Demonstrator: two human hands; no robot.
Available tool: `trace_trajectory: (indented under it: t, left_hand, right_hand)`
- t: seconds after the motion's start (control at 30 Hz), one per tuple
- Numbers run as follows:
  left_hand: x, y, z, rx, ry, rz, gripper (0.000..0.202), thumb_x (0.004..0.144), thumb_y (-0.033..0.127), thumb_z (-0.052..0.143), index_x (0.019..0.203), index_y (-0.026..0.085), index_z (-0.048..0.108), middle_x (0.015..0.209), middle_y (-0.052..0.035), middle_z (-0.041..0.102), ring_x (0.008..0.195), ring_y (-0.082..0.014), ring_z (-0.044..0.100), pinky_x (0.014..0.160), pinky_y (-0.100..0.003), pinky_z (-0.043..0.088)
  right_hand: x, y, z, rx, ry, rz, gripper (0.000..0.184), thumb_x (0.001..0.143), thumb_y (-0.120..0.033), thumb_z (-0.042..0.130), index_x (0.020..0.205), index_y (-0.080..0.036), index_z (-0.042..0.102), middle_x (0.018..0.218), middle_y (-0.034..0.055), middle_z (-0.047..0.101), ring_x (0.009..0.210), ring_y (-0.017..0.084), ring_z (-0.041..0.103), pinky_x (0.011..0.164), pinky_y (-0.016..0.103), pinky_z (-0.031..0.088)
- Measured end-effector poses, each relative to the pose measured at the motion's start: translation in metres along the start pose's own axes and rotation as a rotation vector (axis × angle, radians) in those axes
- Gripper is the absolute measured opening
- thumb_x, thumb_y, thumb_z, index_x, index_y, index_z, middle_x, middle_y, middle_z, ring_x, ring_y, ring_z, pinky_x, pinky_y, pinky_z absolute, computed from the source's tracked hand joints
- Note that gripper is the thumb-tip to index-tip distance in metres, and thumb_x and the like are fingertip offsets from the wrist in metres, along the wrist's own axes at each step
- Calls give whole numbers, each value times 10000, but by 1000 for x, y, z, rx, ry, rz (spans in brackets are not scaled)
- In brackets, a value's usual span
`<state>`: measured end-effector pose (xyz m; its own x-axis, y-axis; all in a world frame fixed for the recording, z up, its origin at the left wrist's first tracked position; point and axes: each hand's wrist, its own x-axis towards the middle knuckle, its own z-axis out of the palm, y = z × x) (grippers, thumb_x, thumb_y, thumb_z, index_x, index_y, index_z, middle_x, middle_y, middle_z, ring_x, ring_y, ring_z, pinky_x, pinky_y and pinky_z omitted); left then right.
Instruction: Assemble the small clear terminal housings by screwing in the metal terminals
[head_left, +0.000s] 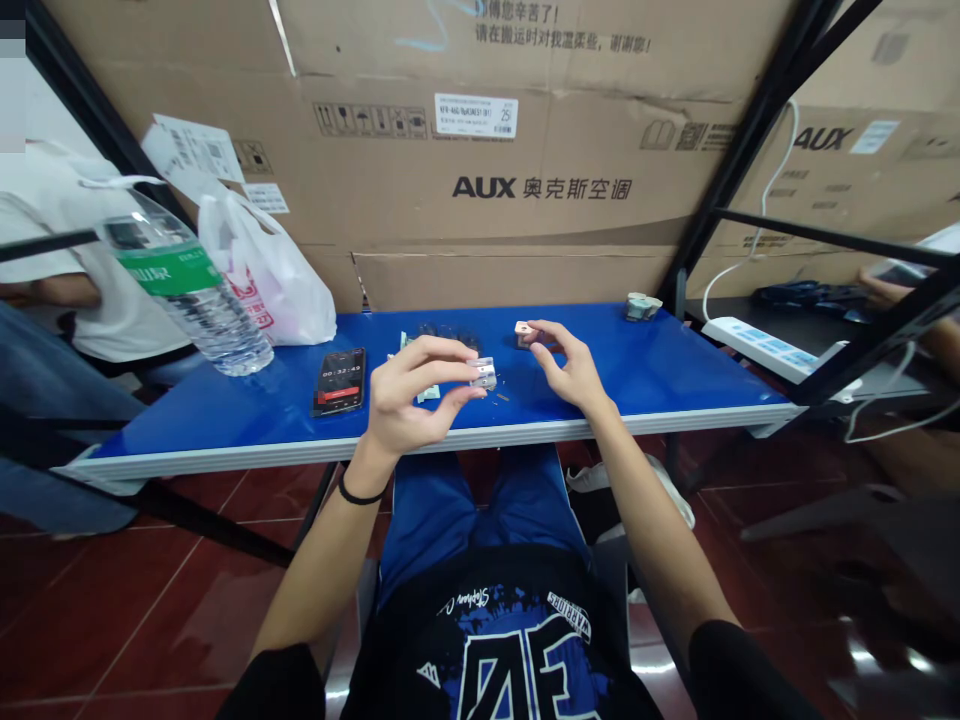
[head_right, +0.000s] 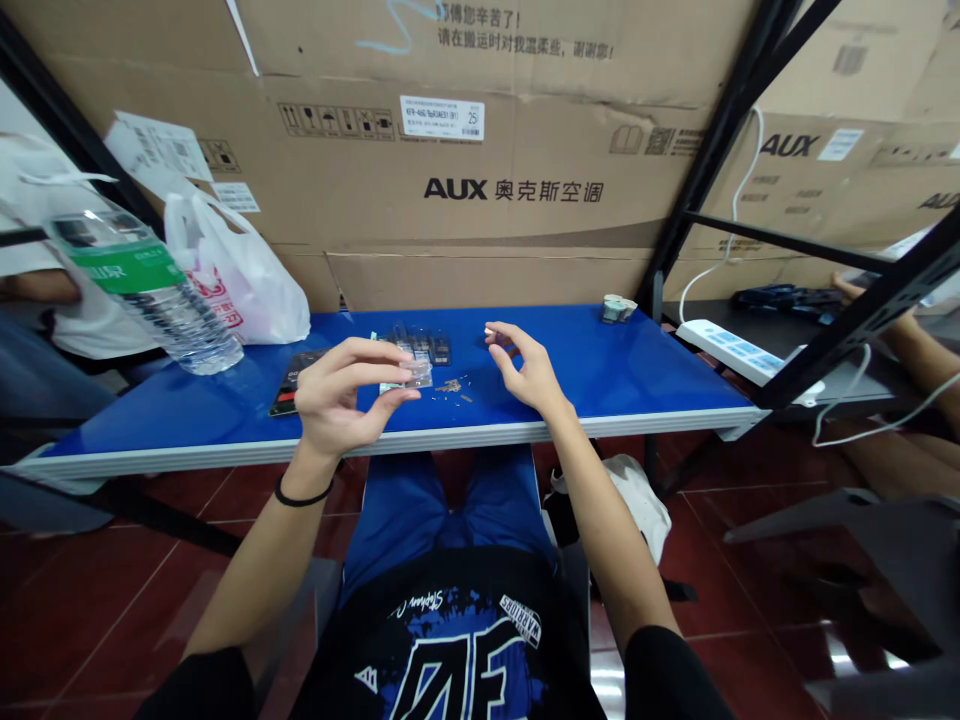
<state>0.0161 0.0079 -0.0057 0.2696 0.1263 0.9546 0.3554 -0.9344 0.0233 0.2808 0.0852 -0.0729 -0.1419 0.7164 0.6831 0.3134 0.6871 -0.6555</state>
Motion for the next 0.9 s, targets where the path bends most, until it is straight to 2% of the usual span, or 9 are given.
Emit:
trace_trajectory:
  t: [0.07, 0.13, 0.23, 0.37, 0.53, 0.9]
  left_hand:
    - [-1, -2, -1, 4, -15, -19, 66, 906, 236, 833, 952, 243, 786, 1028, -30, 811, 897, -179, 790, 809, -311, 665]
    - [-2, -3, -1, 0, -18, -29, 57, 908, 239, 829, 947, 241, 787, 1025, -32, 813, 898, -181, 790, 810, -316, 665]
    - [-1, -2, -1, -10, -27, -30, 54, 910, 233, 824, 948, 237, 786, 1024, -38, 814, 903, -183, 791, 809, -316, 664]
    - [-1, -1, -1, -29, -41, -25, 72, 907, 193, 822, 958, 224, 783, 1029, -44, 811, 918, -181, 790, 818, -307, 660]
    - [0, 0, 0, -35, -43, -26, 84, 904, 181, 819, 966, 226, 783, 1033, -43, 809, 919, -183, 789, 816, -308, 662]
    - [0, 0, 1, -37, -57, -38, 55, 917, 204, 811, 958, 227, 783, 1023, -43, 806, 906, -182, 785, 808, -311, 669]
  right_hand:
    - [0, 0, -4, -12, -21, 19, 370, 1016, -428, 622, 1337, -251, 664, 1104, 72, 789, 909, 219, 766, 873, 427, 626]
    - [-1, 0, -3, 48, 31, 68, 420, 997, -432, 648, 1378, -256, 623, 1011, 49, 782, 813, 206, 767, 828, 413, 635]
    - [-1, 2, 9, 166, 175, 132, 497, 957, -459, 697, 1387, -269, 534, 991, 40, 767, 825, 215, 789, 798, 394, 652]
    - [0, 3, 24, 196, 268, 165, 429, 929, -491, 723, 1216, -268, 496, 1011, 51, 758, 858, 219, 804, 832, 385, 667]
    - [0, 3, 27, 154, 268, 218, 478, 909, -548, 723, 1176, -281, 431, 1014, 54, 761, 855, 218, 806, 835, 384, 670]
    - [-1, -1, 28, 146, 214, 248, 470, 900, -579, 718, 1117, -291, 416, 935, 15, 730, 837, 218, 808, 809, 377, 669]
